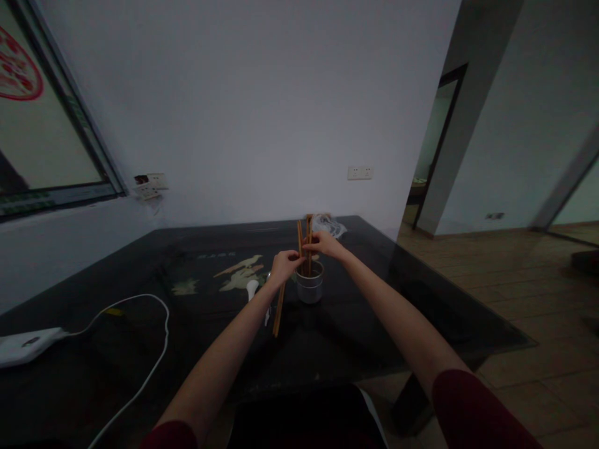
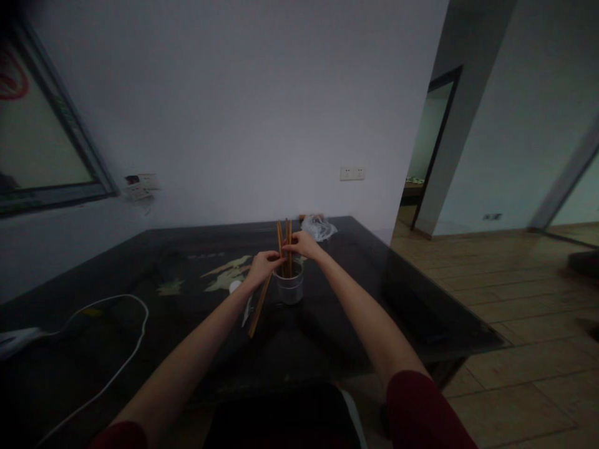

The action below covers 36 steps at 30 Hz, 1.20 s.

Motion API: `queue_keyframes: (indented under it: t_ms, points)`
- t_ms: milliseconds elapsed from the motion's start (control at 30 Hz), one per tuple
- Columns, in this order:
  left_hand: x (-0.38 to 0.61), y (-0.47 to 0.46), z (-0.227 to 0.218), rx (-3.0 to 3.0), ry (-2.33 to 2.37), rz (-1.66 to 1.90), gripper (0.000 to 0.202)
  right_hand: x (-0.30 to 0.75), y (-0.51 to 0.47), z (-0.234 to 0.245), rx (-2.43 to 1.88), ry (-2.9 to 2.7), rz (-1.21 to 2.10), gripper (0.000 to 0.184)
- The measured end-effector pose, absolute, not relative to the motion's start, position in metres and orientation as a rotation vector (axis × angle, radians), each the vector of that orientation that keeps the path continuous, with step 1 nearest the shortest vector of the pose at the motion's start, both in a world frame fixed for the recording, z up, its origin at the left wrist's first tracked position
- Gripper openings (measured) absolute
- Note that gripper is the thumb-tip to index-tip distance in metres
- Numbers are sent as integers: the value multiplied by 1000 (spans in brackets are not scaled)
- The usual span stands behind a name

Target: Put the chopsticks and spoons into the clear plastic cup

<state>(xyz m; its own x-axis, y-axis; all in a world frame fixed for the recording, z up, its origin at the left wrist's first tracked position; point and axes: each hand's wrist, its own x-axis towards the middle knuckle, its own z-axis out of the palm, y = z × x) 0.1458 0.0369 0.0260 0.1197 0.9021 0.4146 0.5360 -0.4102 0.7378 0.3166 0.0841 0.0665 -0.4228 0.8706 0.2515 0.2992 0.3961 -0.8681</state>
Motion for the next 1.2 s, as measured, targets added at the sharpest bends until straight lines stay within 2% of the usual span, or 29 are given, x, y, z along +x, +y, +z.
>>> queue_keyframes:
  t_ms: [733, 1200]
  points:
    - [150, 37, 28, 2105, 1460, 1238, 17, 318, 85, 76, -927, -2073, 974, 13]
    - [150, 36, 26, 2134, 1561, 1230, 20, 321, 87, 67, -858, -2056, 941, 20]
